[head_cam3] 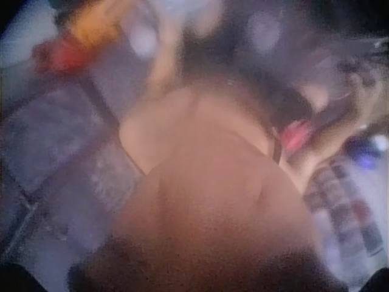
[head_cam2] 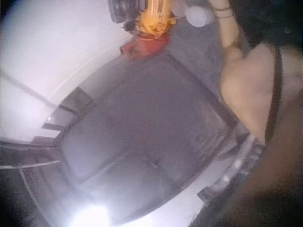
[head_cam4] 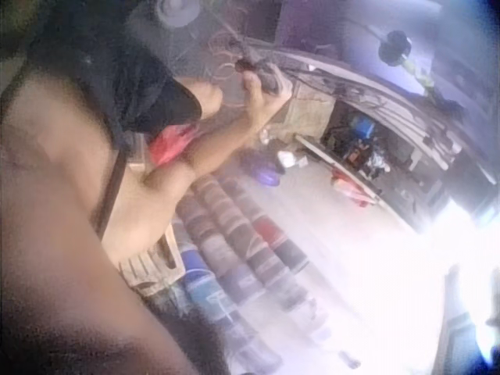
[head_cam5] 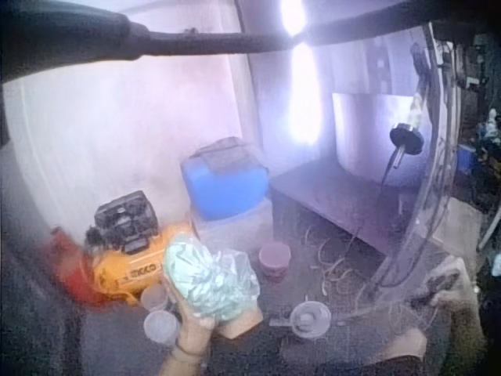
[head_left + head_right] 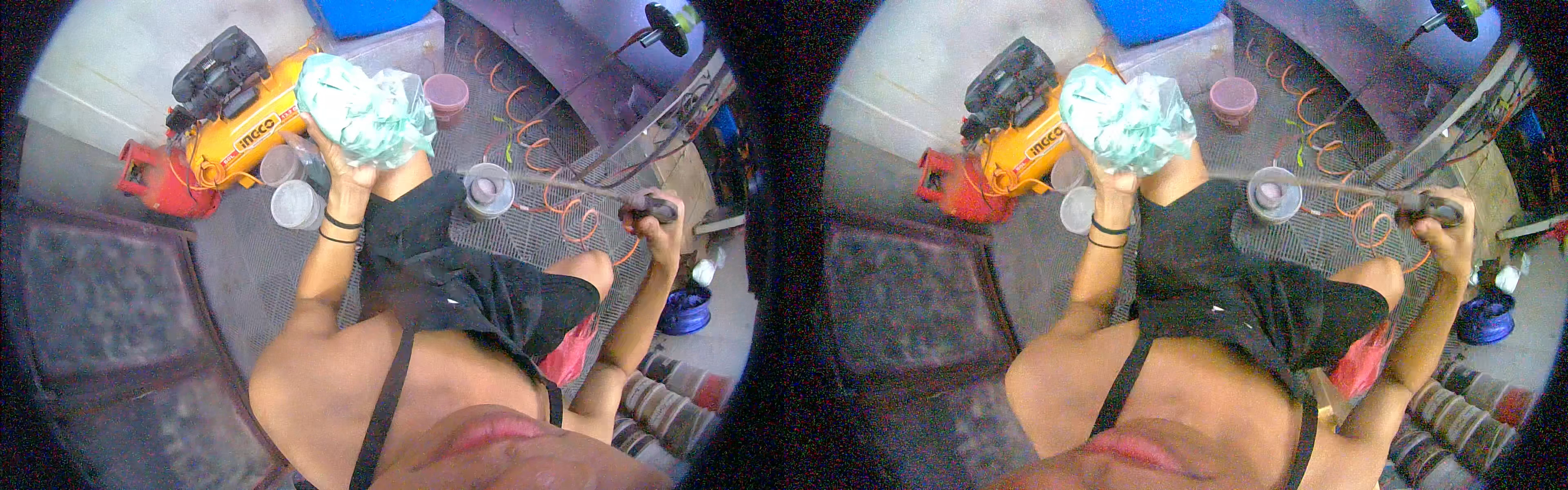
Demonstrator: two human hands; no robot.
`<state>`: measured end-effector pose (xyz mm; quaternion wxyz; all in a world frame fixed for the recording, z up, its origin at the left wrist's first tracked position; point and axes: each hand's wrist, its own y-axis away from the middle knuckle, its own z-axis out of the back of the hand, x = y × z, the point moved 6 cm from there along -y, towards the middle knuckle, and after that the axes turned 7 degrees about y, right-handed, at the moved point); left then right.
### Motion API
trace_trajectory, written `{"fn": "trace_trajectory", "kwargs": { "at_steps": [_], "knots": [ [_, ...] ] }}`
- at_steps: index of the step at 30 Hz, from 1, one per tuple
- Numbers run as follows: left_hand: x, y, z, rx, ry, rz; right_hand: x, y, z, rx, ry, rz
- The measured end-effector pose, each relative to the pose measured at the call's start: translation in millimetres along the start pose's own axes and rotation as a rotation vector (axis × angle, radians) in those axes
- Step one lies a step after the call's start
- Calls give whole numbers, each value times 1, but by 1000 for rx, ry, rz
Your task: The person sits on the floor and uses a yellow air compressor to blow air into a small container. They then open a green plastic bag and pour a white powder into the container.
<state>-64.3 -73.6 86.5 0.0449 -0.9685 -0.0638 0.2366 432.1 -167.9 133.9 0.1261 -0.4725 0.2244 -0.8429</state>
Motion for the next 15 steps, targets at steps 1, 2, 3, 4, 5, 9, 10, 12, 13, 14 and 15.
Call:
{"fn": "trace_trajectory", "kwargs": {
  "at_steps": [1, 2, 3, 4, 5, 9, 10, 12, 13, 14, 15],
  "knots": [
    [3, -1, 9, 48, 94, 85, 4, 1, -6, -9, -13, -45],
    [5, -3, 16, 93, 185, 171, 1, 4, -4, -193, -141, -233],
    [9, -5, 26, 169, 246, 247, -8, 9, 1, -147, -153, -316],
    [12, -5, 14, 259, 306, 313, -19, 21, -8, -175, -82, -268],
    [15, -3, 13, 182, 329, 222, -18, 26, -16, -25, -113, -100],
    [22, -8, 24, 179, 598, 331, -20, 52, -25, -206, -254, -313],
    [24, -14, 23, 166, 595, 298, -14, 53, -31, -157, -159, -186],
    [21, -20, 22, 133, 573, 225, 6, 54, -42, -100, -151, -112],
    [27, -7, -5, 286, 820, 405, 19, 48, -47, -89, -231, -160],
    [33, -9, 0, 278, 725, 399, 40, 45, -46, -96, -280, -220],
    [30, -7, 6, 279, 605, 362, 44, 42, -50, -46, -159, 15]
  ]
}}
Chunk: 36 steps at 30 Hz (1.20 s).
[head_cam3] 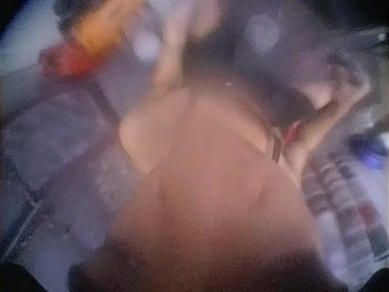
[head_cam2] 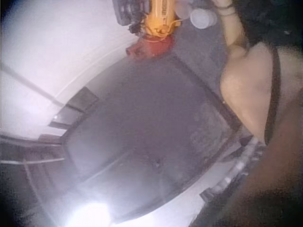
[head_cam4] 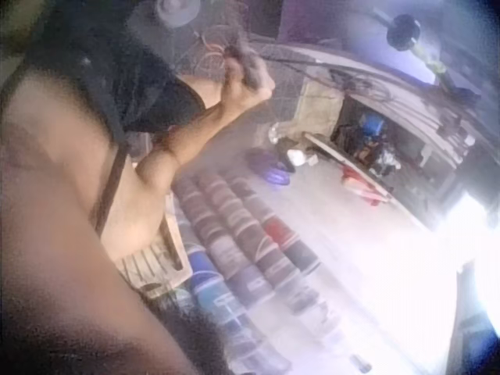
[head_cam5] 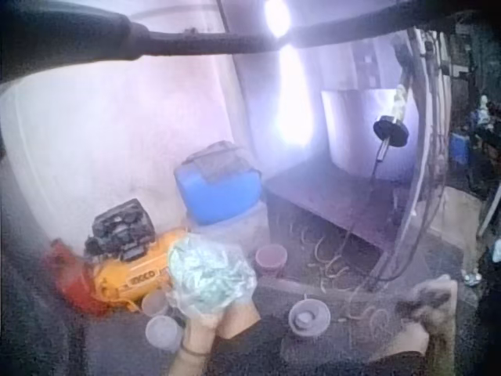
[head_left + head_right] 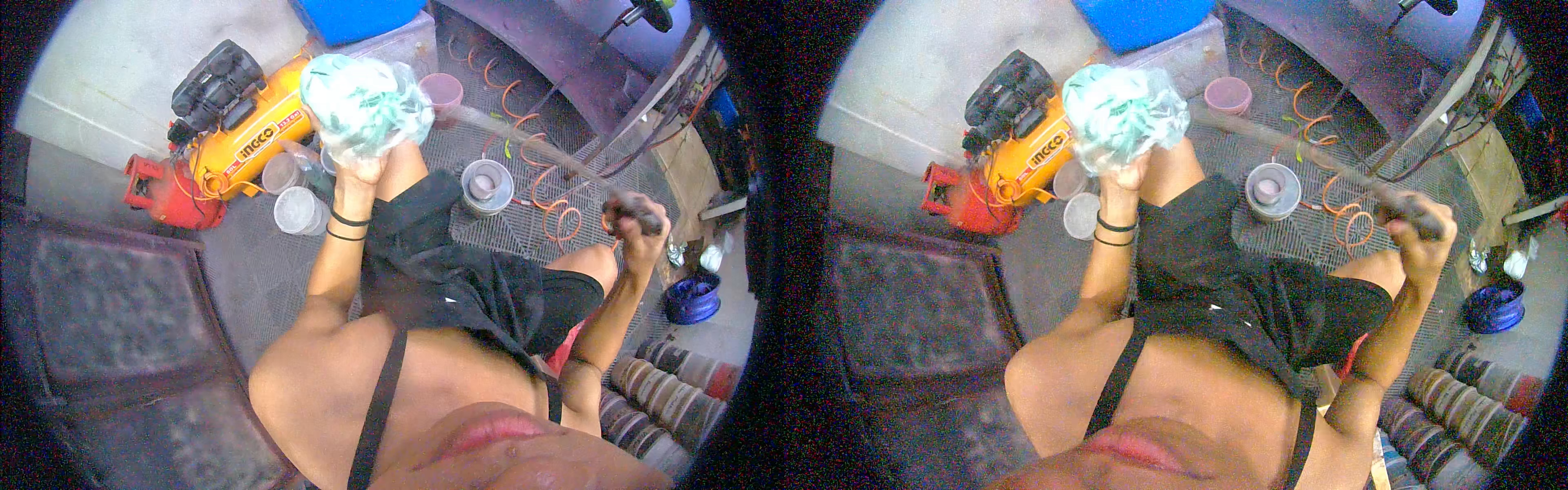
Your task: The person sits on the floor and uses a yellow air compressor to blow air into a small container. They then open a green plastic bag and pour a white powder into the container.
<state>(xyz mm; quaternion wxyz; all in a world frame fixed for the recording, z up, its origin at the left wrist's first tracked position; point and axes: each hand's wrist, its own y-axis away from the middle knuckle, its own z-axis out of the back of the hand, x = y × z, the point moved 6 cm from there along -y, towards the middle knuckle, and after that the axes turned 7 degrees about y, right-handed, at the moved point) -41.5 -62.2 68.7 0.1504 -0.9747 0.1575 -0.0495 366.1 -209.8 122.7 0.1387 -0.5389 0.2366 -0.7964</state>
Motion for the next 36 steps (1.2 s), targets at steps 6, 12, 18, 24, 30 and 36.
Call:
{"fn": "trace_trajectory", "kwargs": {
  "at_steps": [6, 12, 18, 24, 30, 36],
  "knots": [
    [-2, 2, -8, -71, -390, -129, 42, -24, -17, 147, 151, 309],
    [6, -17, -45, -186, -382, -368, 42, -23, -40, 214, 239, 246],
    [-11, -16, -29, -278, -609, -585, 5, 10, -69, 26, 221, 191],
    [-19, -6, -37, -203, -781, -737, 4, 7, -48, 78, 123, -18],
    [-20, 2, -34, -131, -794, -650, -5, 18, -25, 0, 116, 32],
    [-11, 0, -29, -190, -722, -511, 0, 16, -9, 132, 125, 32]
  ]
}}
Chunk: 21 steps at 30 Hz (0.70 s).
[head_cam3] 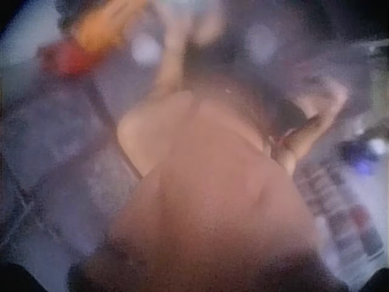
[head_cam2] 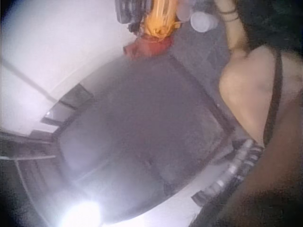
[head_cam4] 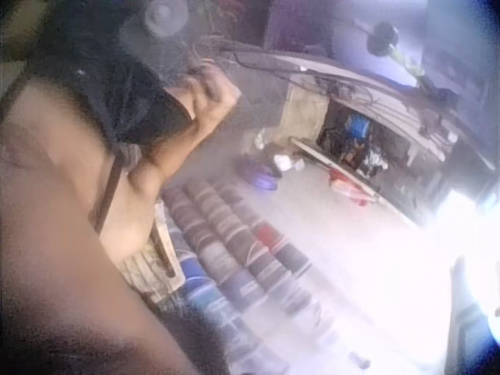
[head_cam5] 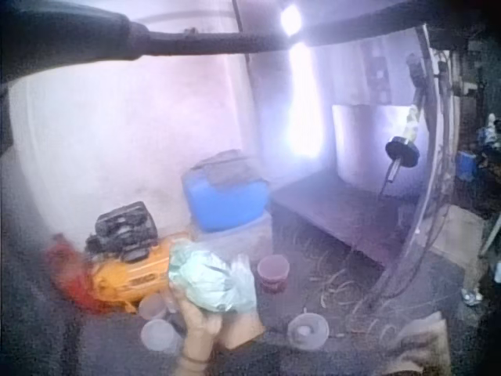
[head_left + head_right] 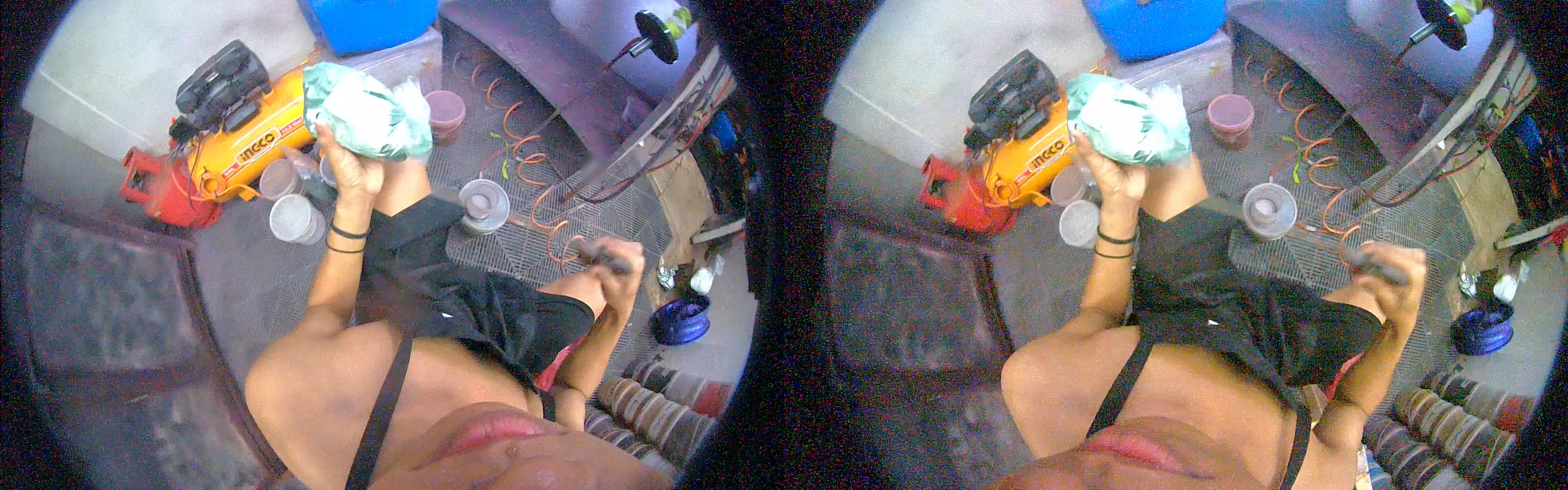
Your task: The person sits on the floor and uses a yellow air compressor to blow air into a small container. They then open a green plastic bag and pour a white powder into the container.
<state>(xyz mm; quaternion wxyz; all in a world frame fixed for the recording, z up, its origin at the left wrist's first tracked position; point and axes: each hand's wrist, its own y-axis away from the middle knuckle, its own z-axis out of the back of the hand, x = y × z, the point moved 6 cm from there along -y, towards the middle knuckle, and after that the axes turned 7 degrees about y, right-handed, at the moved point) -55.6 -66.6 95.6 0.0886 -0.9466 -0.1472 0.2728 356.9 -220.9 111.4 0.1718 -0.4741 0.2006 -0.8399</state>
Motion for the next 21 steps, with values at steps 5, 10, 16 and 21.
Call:
{"fn": "trace_trajectory", "kwargs": {
  "at_steps": [5, 10, 16, 21],
  "knots": [
    [18, -2, 26, -34, 74, 131, 16, -8, 14, -23, 147, 64],
    [32, -8, 35, 121, -56, 161, 47, -38, 22, -105, 132, -22],
    [48, 0, 60, 101, -153, 325, 60, -29, 35, 61, 218, 38],
    [71, -1, 131, 29, 142, 513, 13, 16, 148, -665, -61, -171]
  ]
}}
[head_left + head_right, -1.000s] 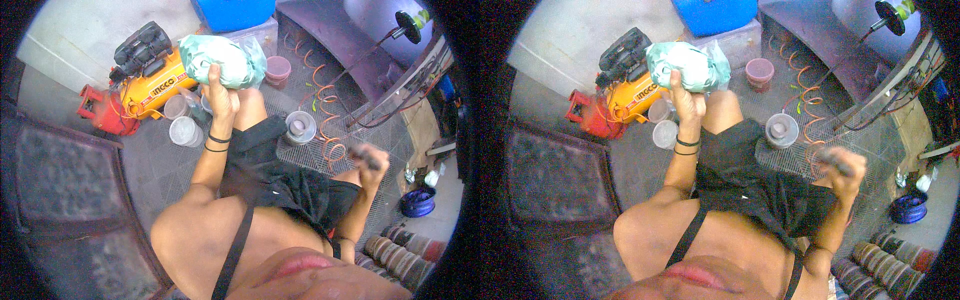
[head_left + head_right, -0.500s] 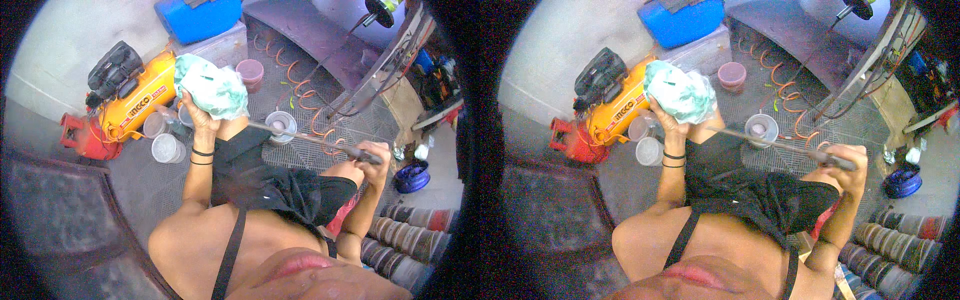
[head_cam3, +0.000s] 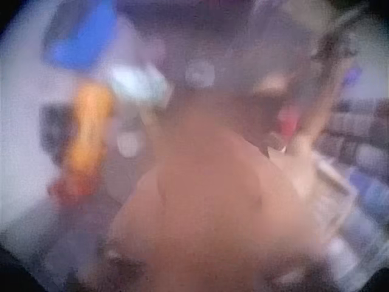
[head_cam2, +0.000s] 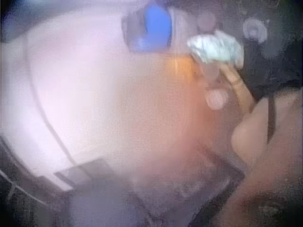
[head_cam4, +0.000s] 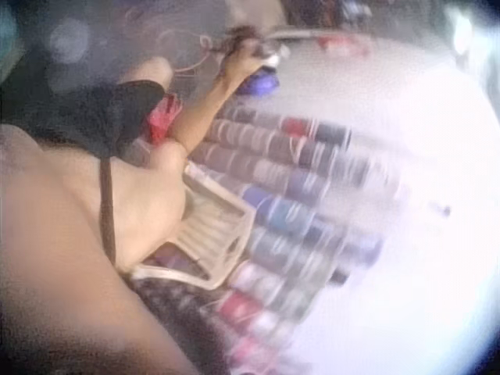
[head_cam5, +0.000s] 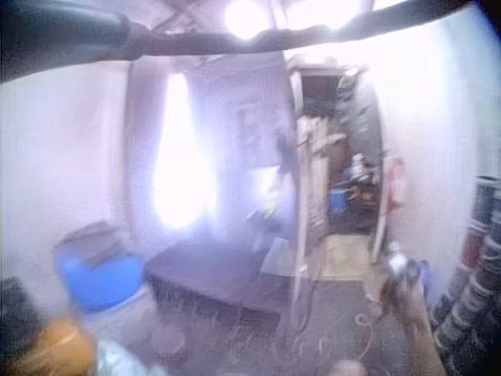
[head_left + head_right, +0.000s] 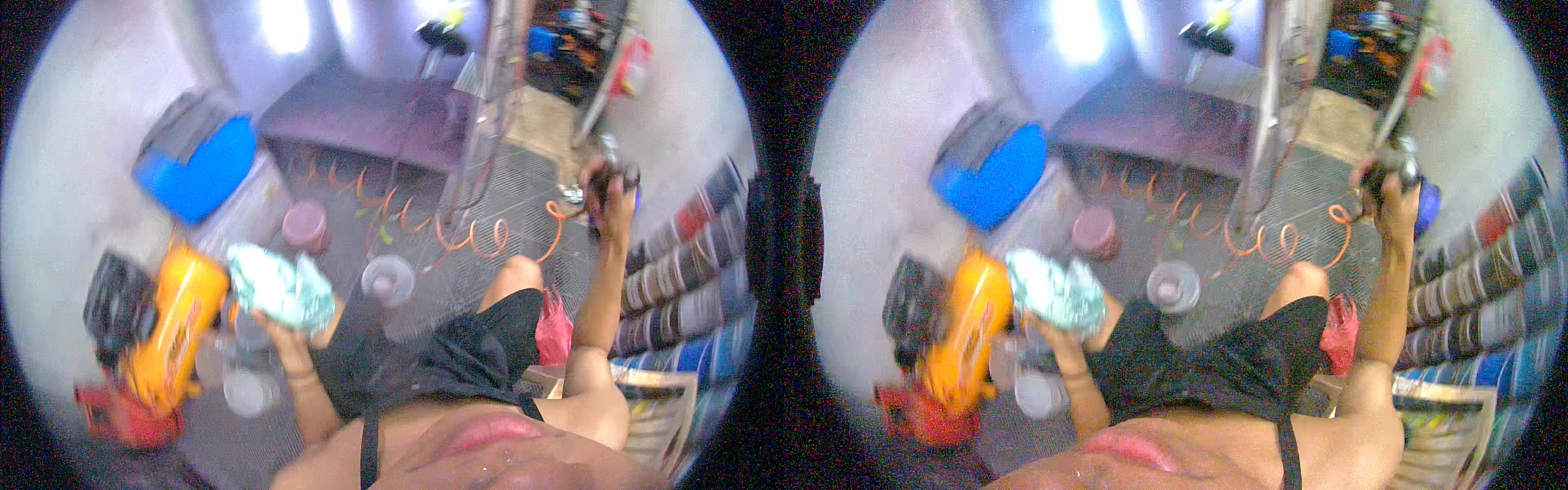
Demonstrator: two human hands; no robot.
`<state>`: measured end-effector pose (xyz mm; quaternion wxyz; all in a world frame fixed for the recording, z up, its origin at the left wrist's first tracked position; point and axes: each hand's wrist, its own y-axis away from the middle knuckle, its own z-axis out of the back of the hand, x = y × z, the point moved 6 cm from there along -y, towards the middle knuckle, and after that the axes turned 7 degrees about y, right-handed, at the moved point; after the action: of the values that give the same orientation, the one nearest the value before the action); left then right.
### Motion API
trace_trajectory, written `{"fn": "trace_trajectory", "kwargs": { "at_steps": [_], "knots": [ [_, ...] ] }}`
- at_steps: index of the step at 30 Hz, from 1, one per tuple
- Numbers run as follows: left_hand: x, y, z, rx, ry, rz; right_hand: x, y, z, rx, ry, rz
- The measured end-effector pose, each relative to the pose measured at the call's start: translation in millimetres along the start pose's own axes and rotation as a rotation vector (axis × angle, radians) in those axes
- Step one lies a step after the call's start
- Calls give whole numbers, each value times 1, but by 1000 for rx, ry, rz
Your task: The person sits on the floor and uses a yellow air compressor to blow air into a small container. They then open a green plastic bag and pour a white powder into the container.
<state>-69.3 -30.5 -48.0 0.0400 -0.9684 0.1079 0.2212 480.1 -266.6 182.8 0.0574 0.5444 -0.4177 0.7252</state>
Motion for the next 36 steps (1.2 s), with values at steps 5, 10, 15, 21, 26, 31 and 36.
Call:
{"fn": "trace_trajectory", "kwargs": {
  "at_steps": [5, 10, 15, 21, 26, 31, 36],
  "knots": [
    [1, 25, -7, -27, -149, -41, 84, -77, 27, -575, 393, 157],
    [13, 27, -9, 34, -187, -5, 158, -212, -29, -563, 903, 262],
    [28, 38, -14, -8, -104, 36, 157, -348, -52, -680, 1020, 141],
    [43, 38, -11, 6, -88, 81, 127, -404, -52, -586, 1138, 122],
    [45, 39, 1, 2, -175, 86, 79, -321, -70, -367, 1103, 334],
    [40, 46, 3, -57, -85, -15, -11, -50, -18, -298, 995, 274],
    [44, 36, -21, 19, -116, -62, -260, 288, 134, -411, 474, -381]
  ]
}}
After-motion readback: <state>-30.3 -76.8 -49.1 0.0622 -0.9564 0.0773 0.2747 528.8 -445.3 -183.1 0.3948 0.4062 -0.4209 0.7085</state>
